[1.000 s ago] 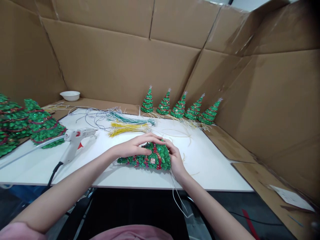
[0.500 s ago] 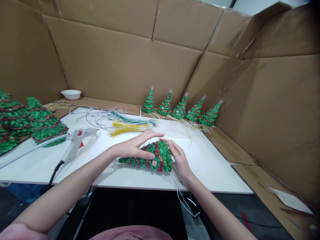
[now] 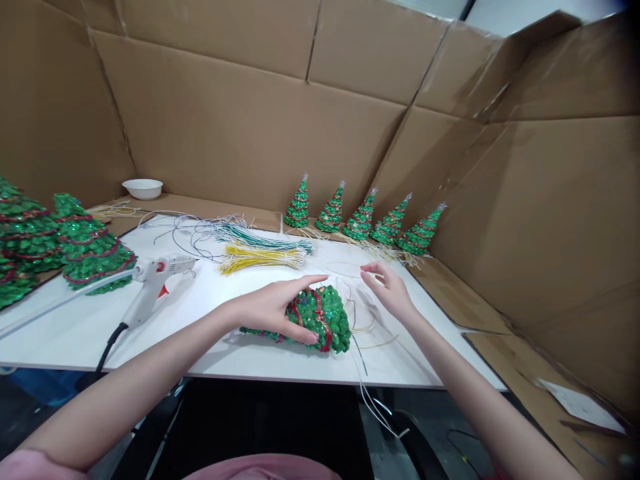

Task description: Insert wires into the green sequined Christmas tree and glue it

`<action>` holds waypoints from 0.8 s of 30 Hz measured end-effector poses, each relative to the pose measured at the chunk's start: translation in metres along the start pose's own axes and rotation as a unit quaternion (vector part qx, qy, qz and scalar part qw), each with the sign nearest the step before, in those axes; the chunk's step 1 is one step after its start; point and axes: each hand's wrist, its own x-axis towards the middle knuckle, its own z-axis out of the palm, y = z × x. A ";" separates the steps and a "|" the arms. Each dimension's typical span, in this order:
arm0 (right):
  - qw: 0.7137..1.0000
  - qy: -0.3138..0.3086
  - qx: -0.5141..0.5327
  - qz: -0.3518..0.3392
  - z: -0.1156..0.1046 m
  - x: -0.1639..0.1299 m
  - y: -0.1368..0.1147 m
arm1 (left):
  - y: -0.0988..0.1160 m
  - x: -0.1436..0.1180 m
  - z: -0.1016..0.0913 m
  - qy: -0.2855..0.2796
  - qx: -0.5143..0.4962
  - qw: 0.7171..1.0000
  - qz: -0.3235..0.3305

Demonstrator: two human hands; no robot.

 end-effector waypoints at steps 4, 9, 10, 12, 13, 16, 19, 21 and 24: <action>0.996 -0.029 -0.087 0.004 -0.002 0.019 0.035 | -0.005 0.002 0.005 0.048 0.043 0.996 0.057; 0.984 -0.078 -0.162 0.003 0.007 0.031 0.050 | -0.011 0.004 0.009 0.078 0.118 0.987 0.074; 0.981 -0.086 -0.172 0.002 0.009 0.033 0.052 | -0.011 0.004 0.010 0.080 0.127 0.986 0.071; 0.977 -0.095 -0.190 0.002 0.012 0.036 0.054 | -0.011 0.004 0.011 0.079 0.143 0.984 0.070; 0.975 -0.098 -0.199 0.004 0.013 0.038 0.055 | -0.010 0.004 0.011 0.078 0.152 0.983 0.073; 0.970 -0.100 -0.219 0.012 0.015 0.041 0.057 | -0.009 0.004 0.011 0.072 0.184 0.976 0.092; 0.968 -0.099 -0.231 0.015 0.017 0.041 0.057 | -0.009 0.005 0.011 0.061 0.202 0.971 0.115; 0.968 -0.095 -0.234 0.015 0.018 0.040 0.056 | -0.009 0.004 0.010 0.057 0.204 0.969 0.123; 0.970 -0.081 -0.227 0.017 0.018 0.039 0.053 | -0.009 0.004 0.011 0.054 0.201 0.970 0.127</action>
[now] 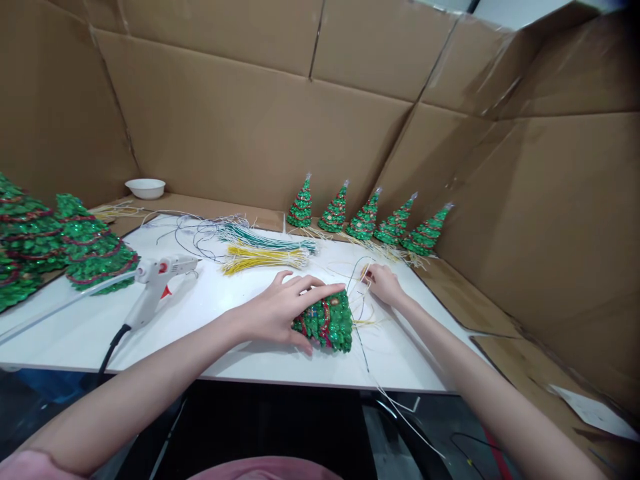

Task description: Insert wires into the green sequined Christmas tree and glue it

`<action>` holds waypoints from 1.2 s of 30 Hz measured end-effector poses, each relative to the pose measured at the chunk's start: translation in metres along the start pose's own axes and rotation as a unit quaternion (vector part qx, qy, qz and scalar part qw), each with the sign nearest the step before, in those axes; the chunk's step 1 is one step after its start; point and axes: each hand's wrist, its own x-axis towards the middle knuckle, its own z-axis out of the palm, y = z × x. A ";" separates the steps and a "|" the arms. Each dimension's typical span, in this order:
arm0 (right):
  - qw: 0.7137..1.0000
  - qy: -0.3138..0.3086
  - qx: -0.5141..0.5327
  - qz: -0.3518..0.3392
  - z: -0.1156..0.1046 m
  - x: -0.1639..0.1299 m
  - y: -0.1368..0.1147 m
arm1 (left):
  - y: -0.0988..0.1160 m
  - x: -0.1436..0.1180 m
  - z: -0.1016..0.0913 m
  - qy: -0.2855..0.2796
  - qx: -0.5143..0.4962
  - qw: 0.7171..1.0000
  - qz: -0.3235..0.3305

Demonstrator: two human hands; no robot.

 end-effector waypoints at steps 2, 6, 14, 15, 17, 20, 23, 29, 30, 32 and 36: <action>1.000 0.016 0.015 0.001 -0.002 0.000 -0.002 | 0.000 0.000 0.000 -0.003 -0.006 1.000 0.001; 0.996 0.067 0.064 0.001 -0.010 0.002 -0.006 | 0.000 0.000 0.001 -0.008 -0.019 1.000 -0.006; 0.959 0.182 0.218 -0.025 -0.038 0.007 -0.018 | 0.004 0.000 -0.005 0.002 -0.049 0.998 -0.032; 0.952 0.197 0.232 -0.029 -0.043 0.007 -0.022 | 0.004 0.000 -0.007 0.017 -0.054 0.998 -0.036; 0.940 0.221 0.255 -0.043 -0.055 0.004 -0.035 | 0.003 0.001 -0.009 0.064 -0.070 0.994 -0.050; 0.925 0.248 0.278 -0.079 -0.080 -0.006 -0.068 | 0.000 0.005 -0.013 0.148 -0.131 0.977 -0.075; 0.887 0.280 0.317 -0.186 -0.105 -0.023 -0.113 | 0.002 0.014 -0.020 0.202 -0.230 0.950 -0.071; 0.862 0.250 0.307 -0.316 -0.122 -0.055 -0.182 | 0.025 0.028 -0.042 0.311 -0.278 0.908 0.032; 0.863 0.239 0.312 -0.319 -0.120 -0.057 -0.187 | 0.028 0.028 -0.045 0.327 -0.264 0.906 0.050; 0.866 0.222 0.319 -0.314 -0.117 -0.060 -0.191 | 0.033 0.025 -0.052 0.360 -0.236 0.899 0.080; 0.886 0.167 0.335 -0.273 -0.107 -0.063 -0.182 | 0.031 0.013 -0.061 0.412 -0.167 0.890 0.100</action>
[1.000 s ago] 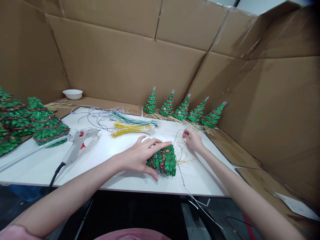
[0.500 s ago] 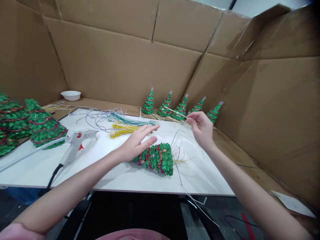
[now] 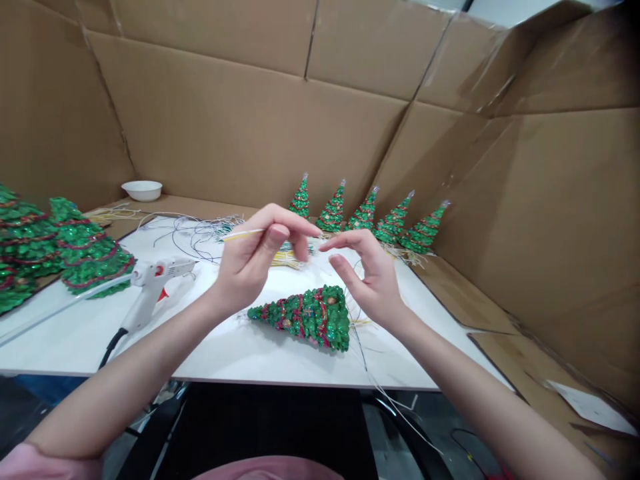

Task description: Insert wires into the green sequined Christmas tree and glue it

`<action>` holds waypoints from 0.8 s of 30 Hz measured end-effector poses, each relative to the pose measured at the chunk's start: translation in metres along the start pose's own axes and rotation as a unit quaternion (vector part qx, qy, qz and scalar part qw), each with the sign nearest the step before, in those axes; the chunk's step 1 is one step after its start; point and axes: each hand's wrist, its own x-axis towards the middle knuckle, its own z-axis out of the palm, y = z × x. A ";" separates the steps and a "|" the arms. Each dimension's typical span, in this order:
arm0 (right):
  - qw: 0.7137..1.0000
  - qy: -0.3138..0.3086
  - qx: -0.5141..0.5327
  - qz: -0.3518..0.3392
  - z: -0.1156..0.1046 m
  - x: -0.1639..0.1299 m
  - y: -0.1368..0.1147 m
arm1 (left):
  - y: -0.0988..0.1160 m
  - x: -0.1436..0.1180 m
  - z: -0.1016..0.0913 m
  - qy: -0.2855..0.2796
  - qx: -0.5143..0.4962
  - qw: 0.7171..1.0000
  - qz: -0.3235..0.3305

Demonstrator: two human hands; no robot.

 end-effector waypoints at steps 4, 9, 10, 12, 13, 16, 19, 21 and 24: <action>0.996 0.009 0.003 0.084 -0.007 -0.024 0.015 | -0.007 -0.005 -0.015 -0.156 0.173 0.972 0.024; 0.992 0.004 -0.004 0.122 -0.012 -0.054 0.027 | -0.021 -0.020 -0.017 -0.290 0.289 0.912 -0.001; 0.992 -0.016 0.002 0.125 -0.012 -0.058 0.028 | -0.023 -0.023 -0.015 -0.292 0.298 0.909 -0.003; 0.988 -0.075 0.006 0.131 -0.012 -0.062 0.028 | -0.026 -0.028 -0.013 -0.280 0.317 0.906 0.002; 0.985 -0.110 0.001 0.132 -0.012 -0.063 0.028 | -0.027 -0.029 -0.012 -0.274 0.327 0.904 0.005; 0.976 -0.184 -0.019 0.116 -0.011 -0.065 0.027 | -0.028 -0.033 -0.010 -0.276 0.342 0.898 0.010; 0.980 -0.186 -0.013 0.074 -0.011 -0.069 0.026 | -0.028 -0.035 -0.008 -0.290 0.338 0.895 0.013; 0.983 -0.178 -0.001 0.048 -0.011 -0.072 0.026 | -0.027 -0.036 -0.007 -0.290 0.325 0.900 0.012; 0.984 -0.172 0.015 0.035 -0.010 -0.075 0.028 | -0.027 -0.038 -0.006 -0.279 0.304 0.911 0.006</action>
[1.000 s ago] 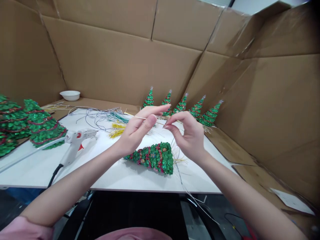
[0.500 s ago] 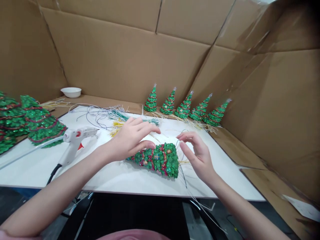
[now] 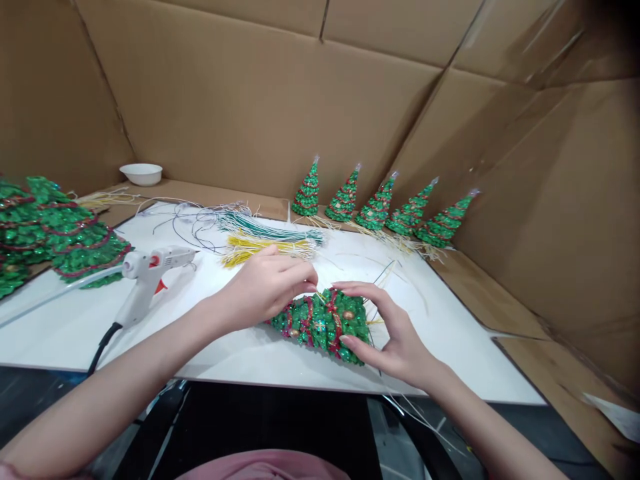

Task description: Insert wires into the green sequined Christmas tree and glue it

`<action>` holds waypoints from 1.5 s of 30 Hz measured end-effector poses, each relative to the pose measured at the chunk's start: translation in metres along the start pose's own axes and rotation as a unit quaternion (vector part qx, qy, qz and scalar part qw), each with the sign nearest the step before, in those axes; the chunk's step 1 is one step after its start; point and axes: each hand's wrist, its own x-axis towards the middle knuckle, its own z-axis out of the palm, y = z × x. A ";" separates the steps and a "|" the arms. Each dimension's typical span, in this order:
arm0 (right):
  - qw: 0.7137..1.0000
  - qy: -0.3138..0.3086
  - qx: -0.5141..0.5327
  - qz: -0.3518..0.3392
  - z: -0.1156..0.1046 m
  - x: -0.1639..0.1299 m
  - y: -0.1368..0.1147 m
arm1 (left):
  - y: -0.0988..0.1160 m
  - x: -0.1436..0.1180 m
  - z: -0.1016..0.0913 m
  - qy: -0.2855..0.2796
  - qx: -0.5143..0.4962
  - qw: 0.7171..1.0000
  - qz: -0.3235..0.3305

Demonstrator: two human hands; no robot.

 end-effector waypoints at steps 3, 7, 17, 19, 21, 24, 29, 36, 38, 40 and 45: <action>1.000 0.005 0.009 -0.008 0.000 -0.002 0.001 | -0.001 -0.001 0.002 0.011 -0.007 1.000 -0.005; 0.999 0.010 0.019 -0.025 -0.001 -0.002 0.001 | -0.005 -0.003 0.004 0.006 -0.037 0.999 -0.004; 0.997 0.023 0.012 -0.074 0.001 -0.003 -0.001 | -0.004 -0.002 0.002 -0.015 -0.096 0.995 0.032; 0.996 0.027 0.006 -0.083 0.001 -0.004 -0.001 | -0.004 -0.002 0.002 -0.012 -0.114 0.993 0.037; 0.995 0.029 -0.001 -0.091 0.002 -0.006 -0.001 | -0.003 -0.003 0.002 -0.004 -0.136 0.990 0.040; 0.995 0.029 -0.007 -0.095 0.001 -0.008 -0.001 | -0.001 -0.003 0.002 -0.003 -0.156 0.986 0.055; 0.996 0.026 -0.006 -0.087 0.001 -0.007 -0.001 | 0.004 -0.002 0.005 -0.009 -0.096 0.993 0.072; 0.998 0.017 0.009 -0.065 0.002 -0.005 0.002 | 0.008 -0.001 0.005 -0.033 -0.015 0.997 0.067; 0.998 0.014 0.009 -0.058 0.002 -0.005 0.002 | 0.008 -0.001 0.006 -0.042 -0.002 0.997 0.070; 0.999 0.013 0.006 -0.051 0.002 -0.004 0.002 | 0.008 -0.002 0.008 -0.044 0.014 0.996 0.073; 0.999 0.014 0.002 -0.041 0.003 -0.003 0.001 | 0.008 -0.002 0.009 -0.037 0.022 0.997 0.069</action>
